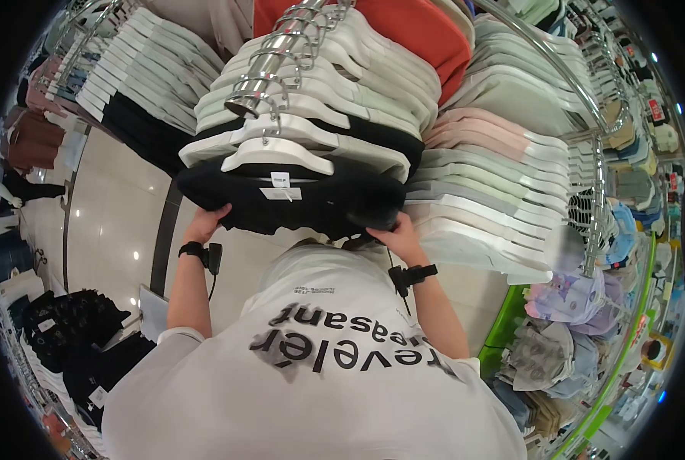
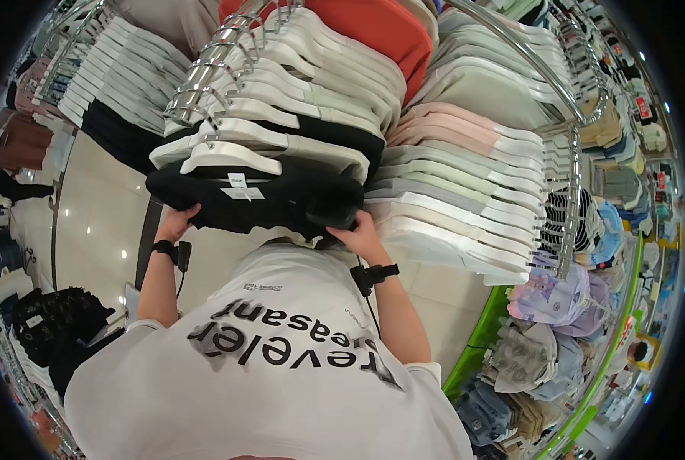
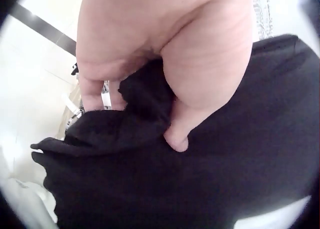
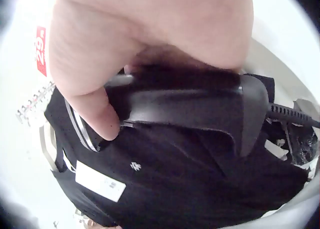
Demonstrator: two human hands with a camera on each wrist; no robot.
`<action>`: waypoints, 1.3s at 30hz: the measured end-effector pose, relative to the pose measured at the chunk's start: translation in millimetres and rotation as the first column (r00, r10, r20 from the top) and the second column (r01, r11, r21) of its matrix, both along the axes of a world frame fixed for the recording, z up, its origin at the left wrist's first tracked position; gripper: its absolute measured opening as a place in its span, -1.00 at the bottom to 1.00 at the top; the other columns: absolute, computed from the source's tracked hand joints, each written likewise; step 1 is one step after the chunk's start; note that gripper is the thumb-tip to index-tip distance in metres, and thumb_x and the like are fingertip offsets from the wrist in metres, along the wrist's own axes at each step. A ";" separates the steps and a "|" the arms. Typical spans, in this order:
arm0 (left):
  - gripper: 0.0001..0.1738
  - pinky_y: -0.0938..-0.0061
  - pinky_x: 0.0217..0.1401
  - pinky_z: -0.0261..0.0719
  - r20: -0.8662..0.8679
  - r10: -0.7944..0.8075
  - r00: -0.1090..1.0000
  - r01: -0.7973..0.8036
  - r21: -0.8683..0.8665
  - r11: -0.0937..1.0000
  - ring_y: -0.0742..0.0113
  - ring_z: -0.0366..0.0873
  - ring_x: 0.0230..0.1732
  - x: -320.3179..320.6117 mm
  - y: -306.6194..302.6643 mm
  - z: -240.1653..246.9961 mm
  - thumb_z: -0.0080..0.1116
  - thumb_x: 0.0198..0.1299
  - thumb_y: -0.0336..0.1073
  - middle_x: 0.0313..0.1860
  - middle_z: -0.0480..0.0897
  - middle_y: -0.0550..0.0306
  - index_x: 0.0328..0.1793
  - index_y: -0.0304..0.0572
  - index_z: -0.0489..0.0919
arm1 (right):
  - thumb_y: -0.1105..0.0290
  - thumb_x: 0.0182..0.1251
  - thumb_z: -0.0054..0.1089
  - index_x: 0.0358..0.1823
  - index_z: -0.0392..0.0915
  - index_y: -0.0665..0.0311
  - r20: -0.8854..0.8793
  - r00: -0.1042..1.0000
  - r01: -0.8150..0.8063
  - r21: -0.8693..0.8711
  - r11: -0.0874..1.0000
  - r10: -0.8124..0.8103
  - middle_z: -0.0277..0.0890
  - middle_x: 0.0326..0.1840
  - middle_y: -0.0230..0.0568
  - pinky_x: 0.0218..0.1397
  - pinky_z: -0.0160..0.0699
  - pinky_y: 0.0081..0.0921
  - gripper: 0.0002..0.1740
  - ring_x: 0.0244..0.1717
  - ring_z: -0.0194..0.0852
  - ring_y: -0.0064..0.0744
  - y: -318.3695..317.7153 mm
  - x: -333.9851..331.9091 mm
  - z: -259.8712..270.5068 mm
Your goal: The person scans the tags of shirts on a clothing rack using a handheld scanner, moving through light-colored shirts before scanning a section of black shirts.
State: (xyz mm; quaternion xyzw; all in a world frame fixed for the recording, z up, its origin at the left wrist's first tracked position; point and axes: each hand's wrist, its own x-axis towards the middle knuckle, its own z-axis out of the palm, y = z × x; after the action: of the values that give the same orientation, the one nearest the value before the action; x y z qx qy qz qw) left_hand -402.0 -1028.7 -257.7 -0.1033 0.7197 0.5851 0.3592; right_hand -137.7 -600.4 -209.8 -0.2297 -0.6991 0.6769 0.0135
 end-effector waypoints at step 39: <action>-0.39 0.07 0.02 0.46 0.034 0.040 0.999 -0.022 -0.412 0.911 0.24 0.72 -0.02 -21.7 2.9 -70.1 0.29 0.43 0.05 0.16 0.63 0.16 0.43 -0.02 0.34 | 0.43 0.18 0.55 0.08 0.70 0.29 -0.007 0.994 -0.097 0.368 0.925 0.108 0.66 0.08 -0.02 0.16 0.63 -0.29 -0.59 0.06 0.62 -0.16 13.9 70.8 79.2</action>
State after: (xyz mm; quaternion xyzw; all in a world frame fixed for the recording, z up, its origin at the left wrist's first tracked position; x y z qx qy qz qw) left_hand -423.7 -1025.8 -327.8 -0.2002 0.8174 0.4236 0.3352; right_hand -66.9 -586.5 -130.6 -0.1769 -0.8242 0.5371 0.0305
